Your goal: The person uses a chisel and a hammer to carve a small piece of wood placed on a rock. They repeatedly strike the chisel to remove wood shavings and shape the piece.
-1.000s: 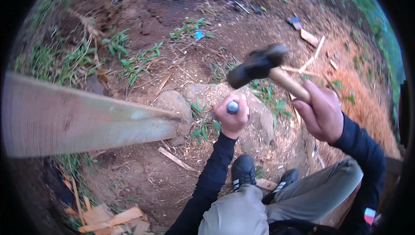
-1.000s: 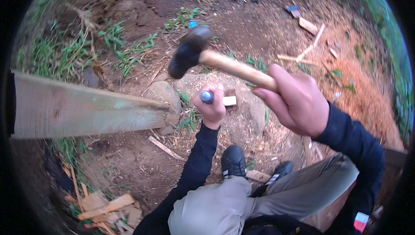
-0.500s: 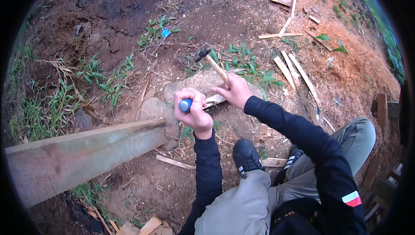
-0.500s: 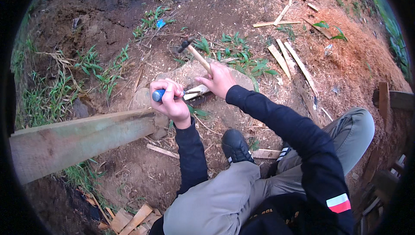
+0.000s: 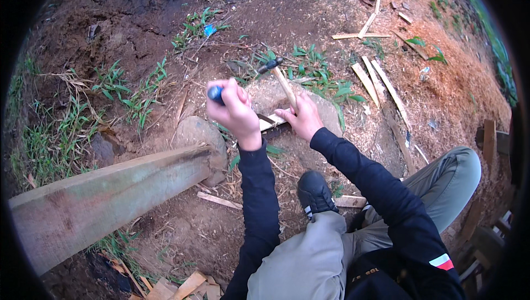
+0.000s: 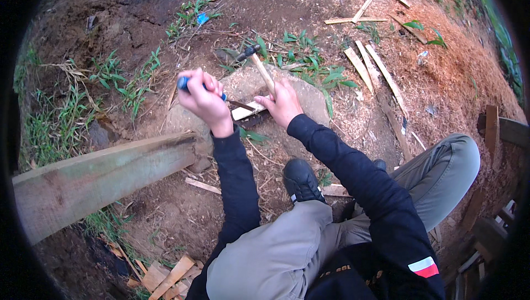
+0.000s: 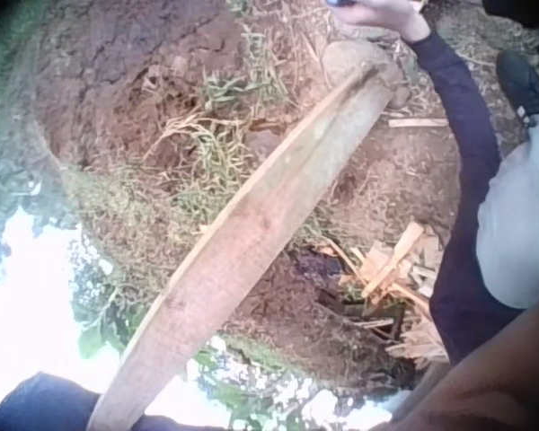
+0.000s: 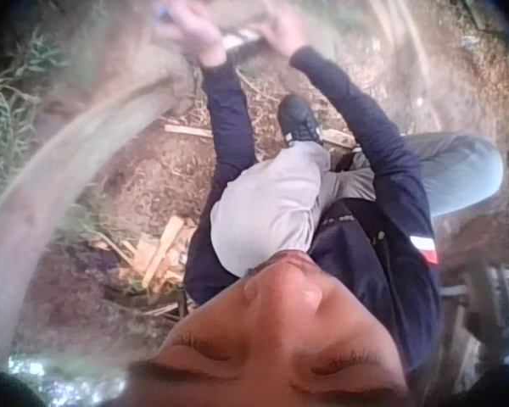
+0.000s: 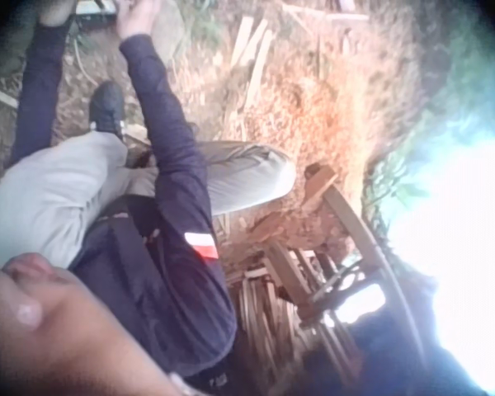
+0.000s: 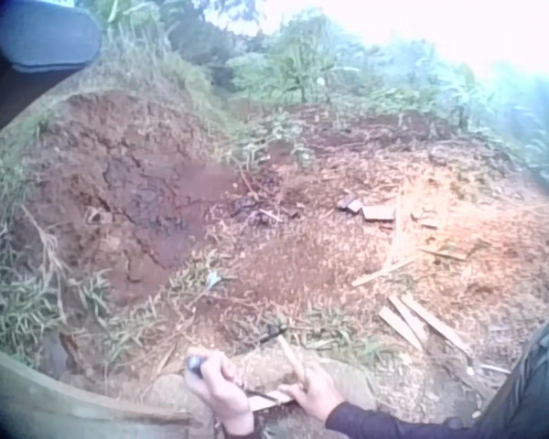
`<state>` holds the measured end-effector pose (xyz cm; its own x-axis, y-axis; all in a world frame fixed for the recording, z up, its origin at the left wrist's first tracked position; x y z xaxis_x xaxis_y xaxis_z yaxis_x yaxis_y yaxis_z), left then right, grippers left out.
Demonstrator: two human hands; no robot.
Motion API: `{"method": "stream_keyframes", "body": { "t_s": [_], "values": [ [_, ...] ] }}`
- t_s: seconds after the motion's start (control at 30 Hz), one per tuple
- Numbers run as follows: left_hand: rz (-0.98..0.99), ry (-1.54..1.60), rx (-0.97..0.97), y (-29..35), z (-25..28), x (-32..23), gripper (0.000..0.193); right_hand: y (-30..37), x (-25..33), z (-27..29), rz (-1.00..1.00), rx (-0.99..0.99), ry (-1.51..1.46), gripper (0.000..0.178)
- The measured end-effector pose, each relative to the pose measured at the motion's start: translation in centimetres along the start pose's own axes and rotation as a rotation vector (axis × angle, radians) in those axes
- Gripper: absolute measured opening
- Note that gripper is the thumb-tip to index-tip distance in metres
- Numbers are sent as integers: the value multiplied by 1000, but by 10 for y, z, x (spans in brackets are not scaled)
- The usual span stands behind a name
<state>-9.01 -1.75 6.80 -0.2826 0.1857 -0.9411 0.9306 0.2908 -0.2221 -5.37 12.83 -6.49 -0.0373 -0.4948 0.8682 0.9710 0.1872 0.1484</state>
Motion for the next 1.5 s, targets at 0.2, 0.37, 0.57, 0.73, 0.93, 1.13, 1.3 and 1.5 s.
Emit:
{"method": "stream_keyframes", "body": {
  "t_s": [0.2,0.37,0.57,0.73,0.93,1.13,1.3,1.5],
  "values": [
    [298,-63,8,-64,-1,59,16,0,-3,3,-7,-20,-19,46],
    [663,16,86,-90,38,125,20,1,18,-11,15,-13,-34,46],
    [463,116,241,-49,12,54,27,2,-2,0,-16,-53,-11,47],
    [142,-434,235,-12,24,19,21,1,8,-8,-4,-33,-49,47],
    [148,-298,43,26,41,14,43,2,-3,-3,-9,-65,-78,47],
    [46,177,-52,62,51,37,37,2,3,-6,11,-67,-82,46],
    [33,-19,-45,52,29,-8,37,4,-1,-3,21,-84,-103,45],
    [-82,116,127,36,25,-32,37,3,0,-3,-5,-63,-91,44]
  ]
}}
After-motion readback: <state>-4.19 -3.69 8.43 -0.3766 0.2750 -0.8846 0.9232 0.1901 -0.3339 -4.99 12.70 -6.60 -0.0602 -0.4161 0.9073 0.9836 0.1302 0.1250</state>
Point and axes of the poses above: each hand's wrist, its own y-axis away from the middle knuckle, its own z-axis out of the back of the hand, x = y × z, the point moved 5 cm from there along -y, towards the middle knuckle, and after that the axes turned 12 degrees about x, right-handed, at the moved point
